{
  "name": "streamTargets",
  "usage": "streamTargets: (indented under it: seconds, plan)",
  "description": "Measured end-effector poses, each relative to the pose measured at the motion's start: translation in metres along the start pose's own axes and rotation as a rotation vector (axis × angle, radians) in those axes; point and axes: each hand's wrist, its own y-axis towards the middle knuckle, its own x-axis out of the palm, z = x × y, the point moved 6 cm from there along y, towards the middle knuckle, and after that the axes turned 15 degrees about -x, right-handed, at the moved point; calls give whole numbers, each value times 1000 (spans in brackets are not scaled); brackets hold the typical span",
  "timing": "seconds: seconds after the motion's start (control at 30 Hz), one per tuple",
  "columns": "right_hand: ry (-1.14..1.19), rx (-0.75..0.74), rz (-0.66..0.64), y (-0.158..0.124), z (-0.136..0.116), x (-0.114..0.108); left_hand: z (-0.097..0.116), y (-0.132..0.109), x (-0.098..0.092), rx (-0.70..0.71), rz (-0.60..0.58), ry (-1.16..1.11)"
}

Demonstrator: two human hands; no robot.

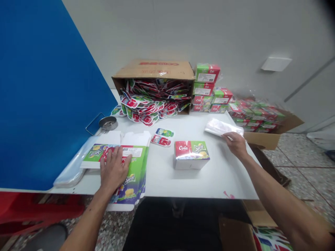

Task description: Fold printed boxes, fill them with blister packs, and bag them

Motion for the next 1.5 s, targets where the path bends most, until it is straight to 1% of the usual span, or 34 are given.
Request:
streamTargets:
  seconds: [0.03,0.13,0.2,0.23,0.27,0.3,0.33,0.37,0.4,0.43,0.47,0.5,0.53,0.6,0.63,0.67,0.7,0.73,0.77,0.83,0.87,0.9,0.93,0.97,1.0,1.07,1.1,1.13,1.17,1.27,1.3,1.4,1.43,1.5]
  plan:
    - [3,-14,1,5,-7,-5,0,0,0,-3,-5,-1]
    - [30,-22,60,25,-30,-26,2,1,-3,-2,-13,-8]
    - [81,-40,65,42,-48,-42,5,1,-10,6,6,-26]
    - [111,-45,91,52,-57,-53,9,0,-17,17,37,-48]
    - [137,-35,166,62,-64,-68,14,-1,-28,36,84,-88]
    - [161,-13,284,71,-71,-86,21,-5,-42,56,142,-153]
    - [196,8,391,79,-78,-104,29,-10,-57,75,198,-241]
    - [246,18,452,86,-86,-119,38,-18,-74,82,243,-360]
    - [303,19,475,93,-95,-132,47,-27,-89,63,253,-506]
    - [359,21,490,98,-104,-143,58,-37,-100,25,211,-643]
    - [406,25,511,100,-112,-154,71,-50,-107,-2,139,-772]
    - [440,34,562,97,-120,-164,89,-66,-111,13,24,-887]
    - [477,51,633,91,-126,-173,110,-84,-111,62,-125,-983]
    - [586,100,771,69,-134,-182,151,-125,-99,137,-482,-1115]
    - [642,138,828,54,-135,-182,169,-146,-89,173,-685,-1140]
    - [681,182,876,37,-135,-180,184,-165,-80,221,-857,-1149]
    - [693,228,913,20,-135,-176,194,-179,-72,280,-939,-1131]
    - [662,273,938,2,-134,-172,197,-183,-67,323,-890,-1110]
    - [594,309,951,-15,-132,-168,194,-178,-66,351,-735,-1106]
    - [431,358,937,-43,-129,-161,180,-153,-71,383,-321,-1129]
    - [372,375,919,-54,-126,-158,172,-137,-71,370,-169,-1142]
    - [337,389,907,-62,-122,-154,167,-120,-69,347,-88,-1142]
    - [328,403,907,-68,-118,-151,166,-101,-64,314,-79,-1128]
    - [342,418,919,-73,-112,-148,168,-84,-56,285,-149,-1116]
    - [365,436,935,-76,-107,-146,173,-70,-46,251,-271,-1111]
    - [406,471,965,-82,-101,-140,185,-56,-32,216,-467,-1098]
    - [419,487,970,-84,-99,-137,190,-56,-28,217,-526,-1091]
    - [428,499,969,-87,-100,-133,192,-60,-26,211,-539,-1077]
    - [434,508,961,-90,-102,-128,192,-67,-27,188,-508,-1048]
    - [457,535,900,-99,-115,-106,173,-103,-34,52,-289,-875]
    - [472,550,871,-102,-120,-97,168,-119,-37,60,-257,-820]
    - [540,597,786,-107,-131,-72,162,-163,-35,214,-362,-792]
    - [560,604,764,-107,-133,-66,160,-171,-34,251,-373,-801]
    - [590,600,732,-106,-136,-59,156,-176,-32,269,-337,-831]
